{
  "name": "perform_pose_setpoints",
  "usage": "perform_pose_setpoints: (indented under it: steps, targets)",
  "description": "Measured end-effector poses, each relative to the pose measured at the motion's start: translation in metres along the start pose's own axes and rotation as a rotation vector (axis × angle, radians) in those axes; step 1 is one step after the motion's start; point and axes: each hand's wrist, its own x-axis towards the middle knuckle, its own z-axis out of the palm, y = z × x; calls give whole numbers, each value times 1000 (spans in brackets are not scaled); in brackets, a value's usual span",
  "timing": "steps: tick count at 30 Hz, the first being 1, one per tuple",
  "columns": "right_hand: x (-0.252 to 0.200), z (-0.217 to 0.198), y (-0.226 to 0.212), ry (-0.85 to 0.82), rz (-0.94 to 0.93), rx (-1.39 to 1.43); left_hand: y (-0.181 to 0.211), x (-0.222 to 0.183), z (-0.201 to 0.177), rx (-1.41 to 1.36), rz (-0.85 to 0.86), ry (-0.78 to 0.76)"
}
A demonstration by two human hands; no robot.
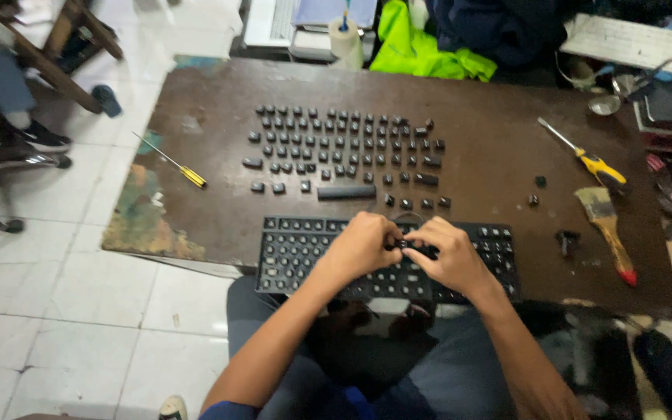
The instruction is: Reassembling a computer keyboard by attaching keycaps to the switches and using a screwdriver for assembly.
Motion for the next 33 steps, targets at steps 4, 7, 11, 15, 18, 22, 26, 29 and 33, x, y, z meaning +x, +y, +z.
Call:
perform_pose_setpoints:
  steps: [4, 7, 11, 15, 18, 22, 26, 29, 33]
  targets:
    - [-3, -22, -7, 28, 17, 27, -6, 2, 8, -41, 4, -20]
    - [-23, -34, 21, 170, 100, -3, -6, 1, 5, -15, 27, -5]
    - [-34, -29, 35, 329, 102, -15, -3, 3, -3, -54, 30, -12]
    - [-30, -26, 34, 364, 56, -19, 0, 4, -3, -30, 34, -35]
    - [-32, -27, 32, 383, 58, -7, 9, 2, -8, -17, 14, -25]
    - [-30, -29, 23, 408, 56, 3, 1, 7, -1, 7, 1, -22]
    - [-26, -33, 18, 392, 16, -21, -2, 10, 1, 65, -7, -19]
    - [-23, -28, -6, 315, -38, -29, -2, 8, 3, 81, -23, -22]
    - [-14, -11, -16, 177, -113, -84, -3, 14, 5, 154, -48, -59]
